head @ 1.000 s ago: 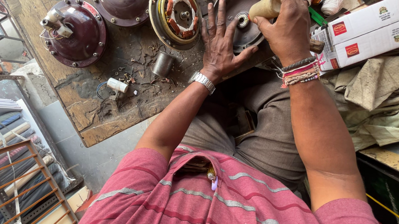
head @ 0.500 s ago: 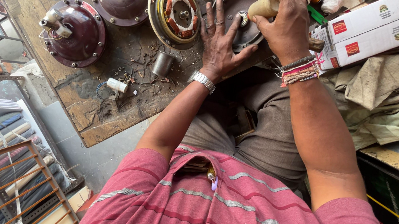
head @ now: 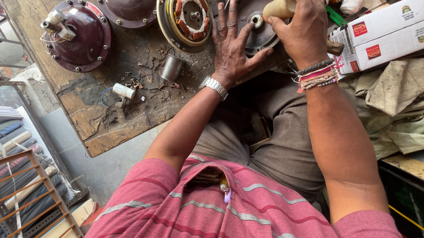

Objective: The person assembles a circular electrical component by inserting a cylindrical metal piece into the center, tapping it with a hammer, and securing the housing with screws. They use a hammer, screwdriver, and pliers to manipulate and fasten parts on a cluttered workbench.

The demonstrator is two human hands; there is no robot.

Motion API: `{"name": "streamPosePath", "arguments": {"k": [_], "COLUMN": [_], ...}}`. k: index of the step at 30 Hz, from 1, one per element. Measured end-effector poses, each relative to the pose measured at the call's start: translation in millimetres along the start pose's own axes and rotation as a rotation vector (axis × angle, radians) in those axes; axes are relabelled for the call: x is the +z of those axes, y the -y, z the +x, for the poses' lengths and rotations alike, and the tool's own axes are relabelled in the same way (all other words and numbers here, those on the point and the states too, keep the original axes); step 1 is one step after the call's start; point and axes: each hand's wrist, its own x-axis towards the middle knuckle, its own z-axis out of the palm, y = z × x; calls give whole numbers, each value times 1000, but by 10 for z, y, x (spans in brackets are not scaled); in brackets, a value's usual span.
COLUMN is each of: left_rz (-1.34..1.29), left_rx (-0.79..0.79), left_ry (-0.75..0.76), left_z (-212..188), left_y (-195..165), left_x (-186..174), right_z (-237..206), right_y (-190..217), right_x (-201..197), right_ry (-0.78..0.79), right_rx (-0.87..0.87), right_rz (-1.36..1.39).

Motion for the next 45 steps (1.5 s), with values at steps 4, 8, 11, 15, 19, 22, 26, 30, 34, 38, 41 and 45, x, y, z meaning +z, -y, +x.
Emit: {"name": "streamPosePath", "arguments": {"k": [4,8,11,15,19,22,26,30,34,38,41,45], "left_rz": [-4,-6,-6,41,-4,10,10,-5,18,-18,27,17], "left_rx": [88,136,61,173,100,89,135,48,143,80,149,91], "left_ry": [-165,-242,-106,-283,-147,-125,-193,-57,-219,-113,-228,-131], "left_z": [7,5,6,12,11,10,17,13,17,13,7,1], "left_y": [-1,13,30,26,28,27,22,20,19,24,26,41], "left_x": [19,59,72,76,62,51,41,37,40,43,55,71], "right_z": [9,15,14,4,-1,-1,0,0,5,7,3,-6], "right_y": [10,8,9,-3,-24,-37,-40,-30,-26,-28,-29,-34], "right_x": [-5,-7,6,23,42,52,49,44,43,45,50,53], "right_ry": [-5,9,8,-7,-7,-3,-6,-7,-5,-10,-7,-8], "right_rx": [-20,-8,-4,0,5,5,-3,0,-5,-13,-8,-8], "right_rz": [3,8,0,-11,-13,1,5,-1,4,-12,-2,-4]}}
